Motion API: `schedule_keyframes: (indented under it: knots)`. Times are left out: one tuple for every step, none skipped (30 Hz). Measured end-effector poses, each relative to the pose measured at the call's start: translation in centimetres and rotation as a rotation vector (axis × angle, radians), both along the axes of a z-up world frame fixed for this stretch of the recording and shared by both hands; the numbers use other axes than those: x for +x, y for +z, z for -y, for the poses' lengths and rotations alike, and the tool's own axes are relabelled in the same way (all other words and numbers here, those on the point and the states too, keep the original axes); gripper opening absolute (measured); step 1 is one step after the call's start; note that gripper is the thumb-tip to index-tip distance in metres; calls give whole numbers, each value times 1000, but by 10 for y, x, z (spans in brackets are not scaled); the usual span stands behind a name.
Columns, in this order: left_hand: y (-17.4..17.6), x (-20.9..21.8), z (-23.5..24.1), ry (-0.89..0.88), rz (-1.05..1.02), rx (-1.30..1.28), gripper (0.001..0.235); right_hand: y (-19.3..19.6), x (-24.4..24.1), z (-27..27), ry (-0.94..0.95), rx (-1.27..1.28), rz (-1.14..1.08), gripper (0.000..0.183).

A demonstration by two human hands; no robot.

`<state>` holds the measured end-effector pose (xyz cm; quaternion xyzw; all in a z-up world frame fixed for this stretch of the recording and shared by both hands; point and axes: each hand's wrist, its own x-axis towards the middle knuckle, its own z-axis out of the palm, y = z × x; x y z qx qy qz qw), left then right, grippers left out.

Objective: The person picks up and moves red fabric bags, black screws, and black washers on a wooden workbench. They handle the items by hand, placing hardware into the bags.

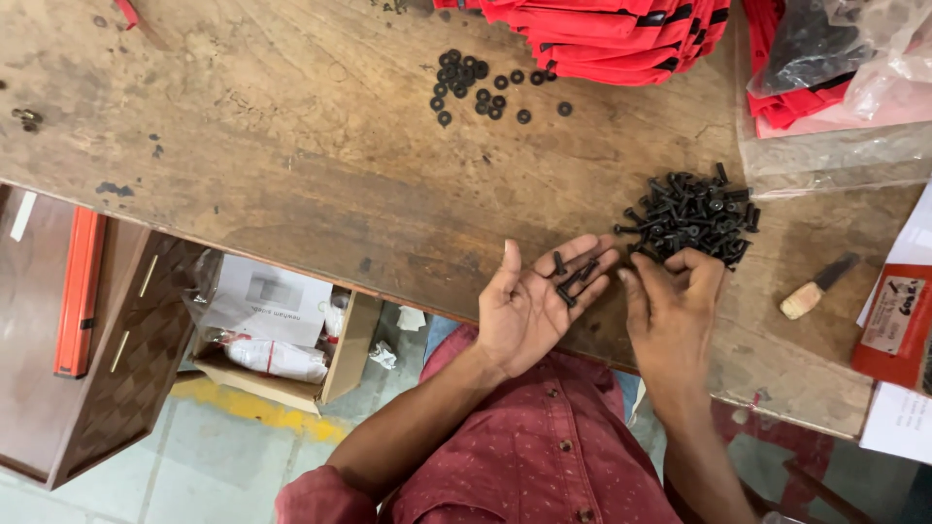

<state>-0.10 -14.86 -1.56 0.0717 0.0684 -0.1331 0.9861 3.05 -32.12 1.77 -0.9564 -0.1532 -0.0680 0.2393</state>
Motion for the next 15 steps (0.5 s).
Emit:
schedule_keyframes:
  knots:
    - [0, 0, 0, 7, 8, -10, 87, 1, 0, -2, -17, 16, -8, 26]
    - [-1, -1, 1, 13, 17, -20, 87, 3, 0, -4, -34, 31, -16, 27]
    - [-2, -1, 1, 15, 19, -19, 87, -1, 0, -3, -32, 33, -15, 27]
    - [-3, 0, 1, 16, 26, -30, 88, -5, 0, -3, -40, 0, 10, 24]
    - [-4, -1, 2, 22, 31, -41, 88, -9, 0, -3, -44, -33, 34, 20]
    - [-2, -1, 1, 27, 31, -39, 88, -7, -1, -4, -39, -30, 34, 20]
    - [-1, -1, 0, 22, 22, -40, 89, -5, -2, -4, -48, 61, 26, 21]
    - [1, -1, 0, 17, 13, -42, 89, -3, -4, -5, -56, 153, 17, 21]
    - [1, -1, 0, 22, 13, -40, 89, 0, -6, -6, -52, 155, 16, 21]
    - [1, -1, 0, 21, 8, -38, 90, 3, -8, -8, -77, 236, -19, 21]
    - [2, -1, 1, 17, 2, -37, 90, 6, -11, -9, -105, 317, -54, 21]
    - [1, -2, 1, 18, 1, -36, 90, 4, -12, -10, -104, 317, -55, 21]
    - [1, -2, 0, 19, 8, -30, 90, 1, -12, -11, -27, 254, -4, 22]
    - [1, -2, 0, 19, 14, -23, 90, -2, -12, -11, 51, 190, 46, 23]
    - [1, -2, 0, 18, 15, -23, 90, -3, -14, -11, 50, 190, 47, 23]
